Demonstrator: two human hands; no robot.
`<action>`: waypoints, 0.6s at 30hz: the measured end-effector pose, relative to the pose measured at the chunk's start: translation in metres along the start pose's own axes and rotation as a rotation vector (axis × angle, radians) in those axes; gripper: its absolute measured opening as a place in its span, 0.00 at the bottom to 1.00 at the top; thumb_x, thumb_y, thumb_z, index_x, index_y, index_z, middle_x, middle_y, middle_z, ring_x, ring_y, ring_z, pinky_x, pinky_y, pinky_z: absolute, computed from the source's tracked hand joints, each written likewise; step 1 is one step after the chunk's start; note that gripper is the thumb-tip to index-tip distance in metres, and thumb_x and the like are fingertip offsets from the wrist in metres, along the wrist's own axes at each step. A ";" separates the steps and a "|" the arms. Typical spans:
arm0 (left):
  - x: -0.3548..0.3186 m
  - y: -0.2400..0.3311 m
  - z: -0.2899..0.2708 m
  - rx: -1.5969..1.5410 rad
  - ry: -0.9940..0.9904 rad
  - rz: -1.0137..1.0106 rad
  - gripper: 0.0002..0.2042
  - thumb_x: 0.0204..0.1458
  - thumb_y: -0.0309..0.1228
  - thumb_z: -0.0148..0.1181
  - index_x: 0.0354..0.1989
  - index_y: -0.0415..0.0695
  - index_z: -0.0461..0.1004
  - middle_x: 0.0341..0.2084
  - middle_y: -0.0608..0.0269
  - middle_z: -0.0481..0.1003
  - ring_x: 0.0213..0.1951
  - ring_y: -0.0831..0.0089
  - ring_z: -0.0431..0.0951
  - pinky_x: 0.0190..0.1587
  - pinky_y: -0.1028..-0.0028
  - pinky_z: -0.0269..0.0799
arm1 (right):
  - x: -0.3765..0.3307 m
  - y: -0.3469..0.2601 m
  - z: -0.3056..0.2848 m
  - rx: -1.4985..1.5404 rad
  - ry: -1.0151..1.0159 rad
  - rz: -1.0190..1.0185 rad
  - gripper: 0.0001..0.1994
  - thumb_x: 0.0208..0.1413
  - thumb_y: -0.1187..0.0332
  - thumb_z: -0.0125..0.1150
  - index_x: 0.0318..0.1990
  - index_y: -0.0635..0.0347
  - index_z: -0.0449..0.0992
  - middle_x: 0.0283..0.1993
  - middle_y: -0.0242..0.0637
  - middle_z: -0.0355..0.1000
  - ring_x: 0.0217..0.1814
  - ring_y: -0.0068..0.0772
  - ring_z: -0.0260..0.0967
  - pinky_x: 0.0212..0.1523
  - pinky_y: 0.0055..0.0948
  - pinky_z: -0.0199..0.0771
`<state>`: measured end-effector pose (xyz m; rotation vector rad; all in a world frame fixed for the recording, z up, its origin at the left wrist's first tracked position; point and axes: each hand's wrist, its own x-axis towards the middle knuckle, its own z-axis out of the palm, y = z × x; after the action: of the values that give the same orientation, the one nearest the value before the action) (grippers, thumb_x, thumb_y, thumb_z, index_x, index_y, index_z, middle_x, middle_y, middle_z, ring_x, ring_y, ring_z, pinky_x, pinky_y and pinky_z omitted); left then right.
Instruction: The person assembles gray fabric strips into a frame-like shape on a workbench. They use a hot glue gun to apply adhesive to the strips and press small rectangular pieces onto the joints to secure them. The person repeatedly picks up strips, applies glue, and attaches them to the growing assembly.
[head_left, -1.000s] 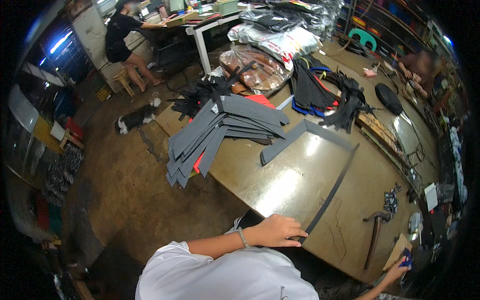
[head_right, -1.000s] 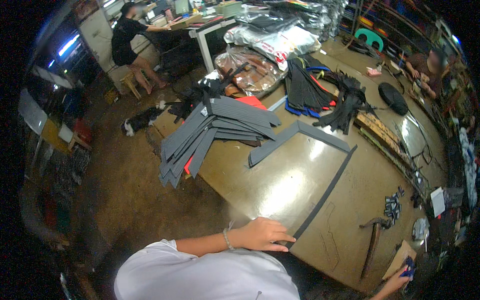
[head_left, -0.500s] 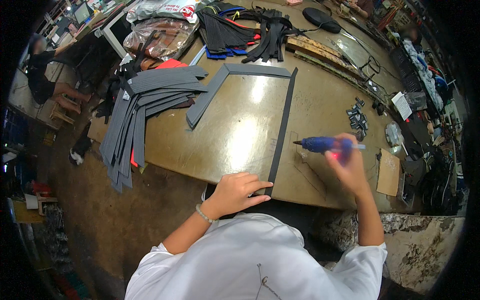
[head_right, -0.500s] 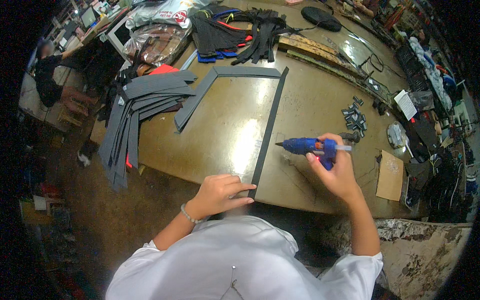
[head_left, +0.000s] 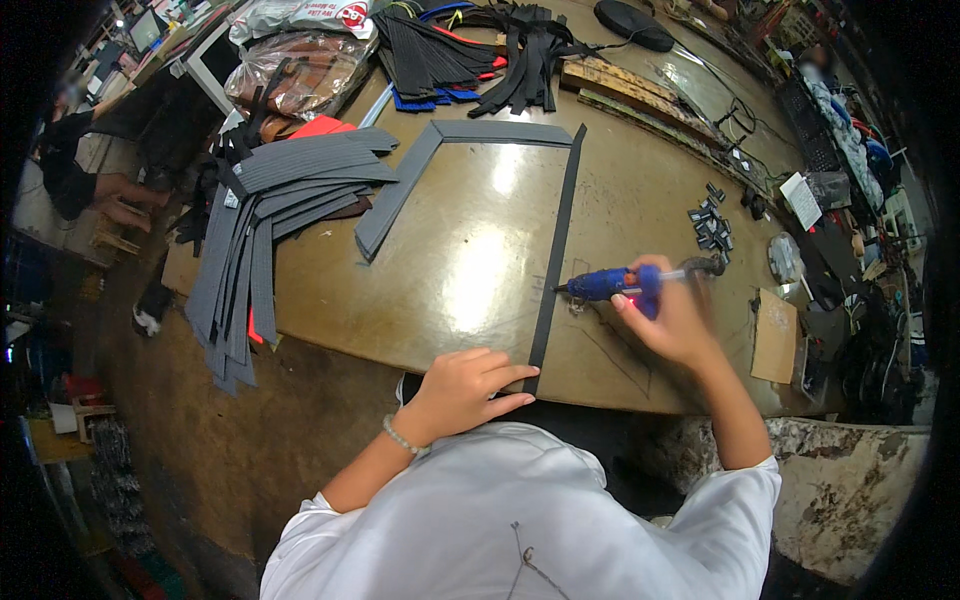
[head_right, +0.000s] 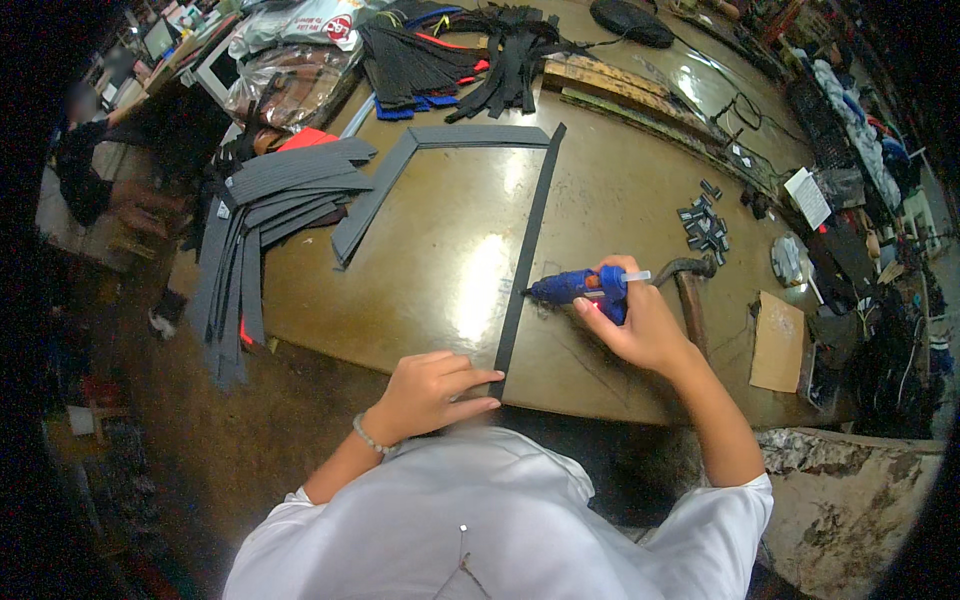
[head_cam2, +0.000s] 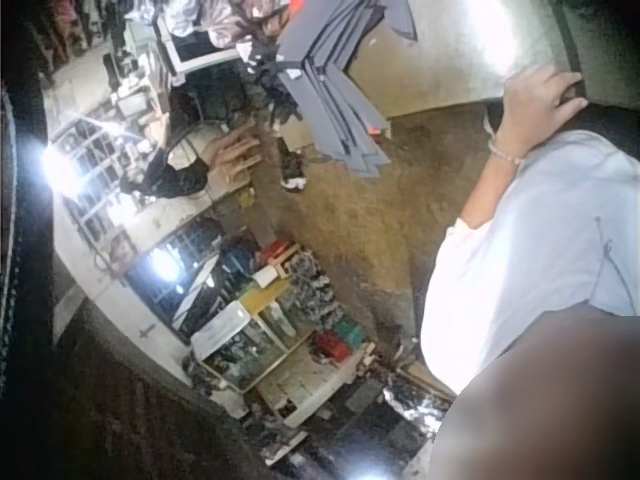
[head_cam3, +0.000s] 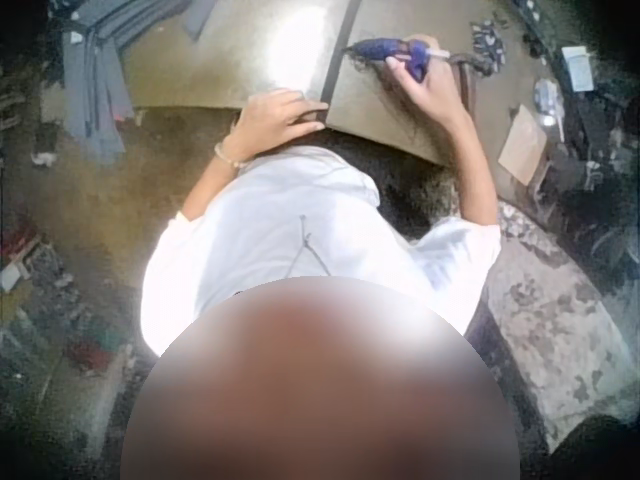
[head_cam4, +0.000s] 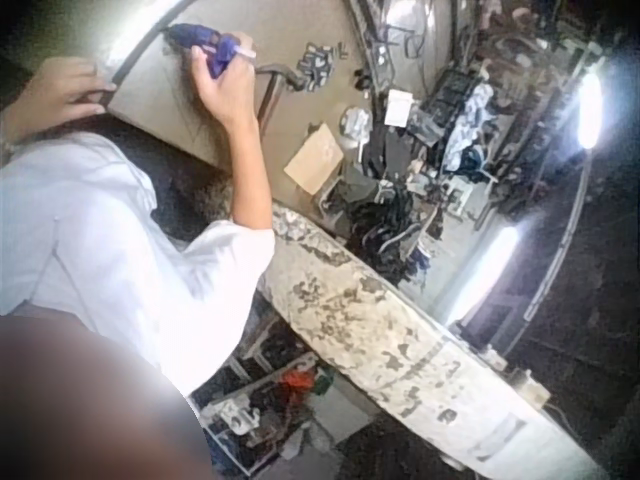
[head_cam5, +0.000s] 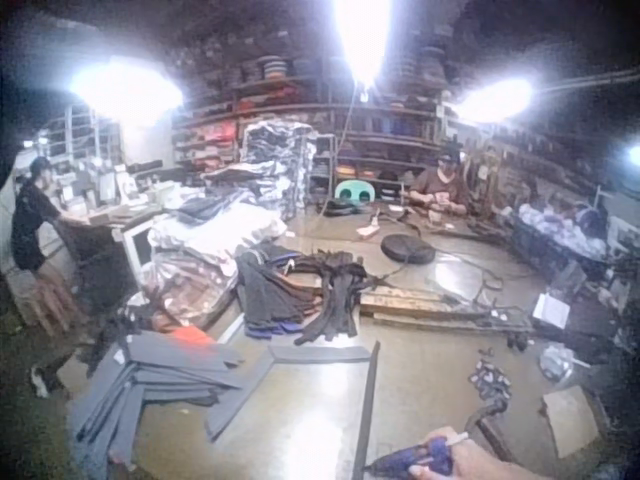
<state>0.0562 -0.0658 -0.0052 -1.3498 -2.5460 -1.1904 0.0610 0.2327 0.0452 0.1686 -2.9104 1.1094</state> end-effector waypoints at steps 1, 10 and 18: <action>0.000 0.000 0.000 -0.001 -0.007 -0.002 0.13 0.47 0.43 0.68 0.39 0.53 0.82 0.19 0.69 0.69 0.23 0.71 0.71 0.25 0.72 0.68 | 0.003 0.002 0.000 -0.003 0.003 -0.015 0.23 0.55 0.63 0.66 0.52 0.61 0.62 0.40 0.49 0.76 0.40 0.45 0.76 0.43 0.37 0.73; 0.000 0.000 -0.001 -0.009 -0.022 0.001 0.15 0.48 0.43 0.67 0.42 0.52 0.80 0.21 0.69 0.70 0.25 0.71 0.72 0.27 0.72 0.68 | 0.024 -0.012 -0.009 -0.477 -0.097 -0.236 0.23 0.51 0.67 0.67 0.52 0.58 0.65 0.37 0.43 0.76 0.33 0.44 0.77 0.33 0.39 0.76; 0.019 -0.012 -0.048 -0.318 0.066 -0.203 0.20 0.50 0.40 0.69 0.50 0.46 0.79 0.35 0.59 0.80 0.31 0.67 0.78 0.35 0.71 0.74 | -0.075 0.084 -0.076 -0.504 1.031 0.320 0.24 0.65 0.57 0.54 0.62 0.62 0.61 0.51 0.50 0.72 0.48 0.46 0.73 0.50 0.41 0.72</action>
<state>0.0207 -0.0868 0.0278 -1.0901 -2.5784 -1.7062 0.1256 0.3521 0.0421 -0.6795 -2.1530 0.2532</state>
